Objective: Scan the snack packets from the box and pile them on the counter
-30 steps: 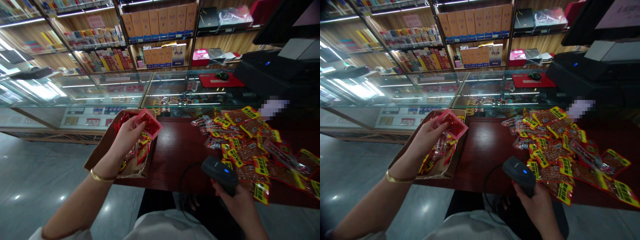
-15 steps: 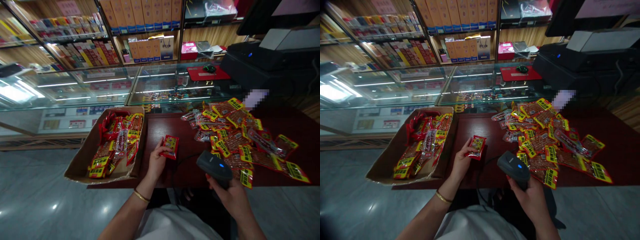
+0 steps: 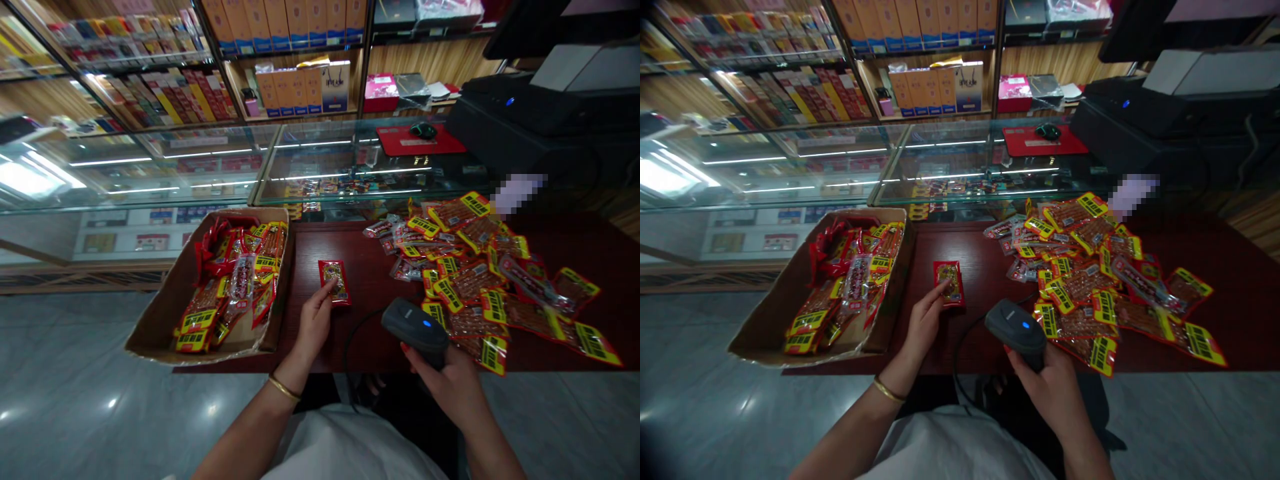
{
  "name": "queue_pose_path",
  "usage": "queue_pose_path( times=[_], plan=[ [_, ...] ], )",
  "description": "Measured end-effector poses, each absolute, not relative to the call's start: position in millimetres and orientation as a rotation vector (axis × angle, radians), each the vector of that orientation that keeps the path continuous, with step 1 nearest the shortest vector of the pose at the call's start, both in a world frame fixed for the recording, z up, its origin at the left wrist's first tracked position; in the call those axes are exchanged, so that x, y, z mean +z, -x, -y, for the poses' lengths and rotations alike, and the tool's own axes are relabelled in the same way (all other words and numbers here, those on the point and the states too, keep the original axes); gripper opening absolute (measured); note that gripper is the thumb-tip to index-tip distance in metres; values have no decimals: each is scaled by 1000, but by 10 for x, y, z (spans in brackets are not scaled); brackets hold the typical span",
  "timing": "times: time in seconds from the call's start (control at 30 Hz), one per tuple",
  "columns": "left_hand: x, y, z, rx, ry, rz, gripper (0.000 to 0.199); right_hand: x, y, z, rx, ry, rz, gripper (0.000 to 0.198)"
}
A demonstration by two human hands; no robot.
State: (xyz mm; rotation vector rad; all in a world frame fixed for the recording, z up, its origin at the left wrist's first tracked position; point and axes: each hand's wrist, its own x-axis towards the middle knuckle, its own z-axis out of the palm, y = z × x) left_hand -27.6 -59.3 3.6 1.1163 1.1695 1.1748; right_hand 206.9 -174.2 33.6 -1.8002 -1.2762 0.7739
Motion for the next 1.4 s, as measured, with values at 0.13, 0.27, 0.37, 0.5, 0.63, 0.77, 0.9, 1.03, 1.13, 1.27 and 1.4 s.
queue_pose_path(
  times=[0.13, 0.27, 0.37, 0.5, 0.63, 0.77, 0.9, 1.03, 1.13, 1.27, 1.4],
  plan=[
    [-23, 228, 574, 1276, -1059, -1120, 53, 322, -2044, 1746, 762, 1814, 1340, 28],
    [-38, 220, 561, 1343, -857, -1032, 84, 328, -2021, 1737, 744, 1839, 1347, 29],
    [-46, 225, 543, 1348, -827, -1027, 72, 357, -2005, 1721, 741, 1836, 1341, 30],
    [-55, 222, 527, 1368, -859, -1055, 47, 383, -1998, 1709, 744, 1818, 1344, 29],
    [-39, 216, 520, 1359, -869, -1055, 43, 361, -2014, 1713, 724, 1839, 1347, 30],
    [-26, 211, 511, 1345, -873, -1052, 43, 336, -2026, 1720, 716, 1845, 1373, 32],
    [-24, 207, 507, 1349, -869, -1059, 43, 346, -2016, 1722, 734, 1839, 1373, 31],
    [-19, 209, 512, 1357, -857, -1076, 44, 363, -2018, 1723, 736, 1852, 1360, 31],
    [-31, 213, 513, 1373, -852, -1055, 45, 366, -2035, 1729, 735, 1850, 1357, 30],
    [-68, 207, 500, 1359, -859, -1079, 45, 366, -2050, 1732, 765, 1820, 1371, 29],
    [-81, 200, 493, 1397, -863, -1082, 45, 360, -2036, 1729, 789, 1770, 1369, 28]
  ],
)
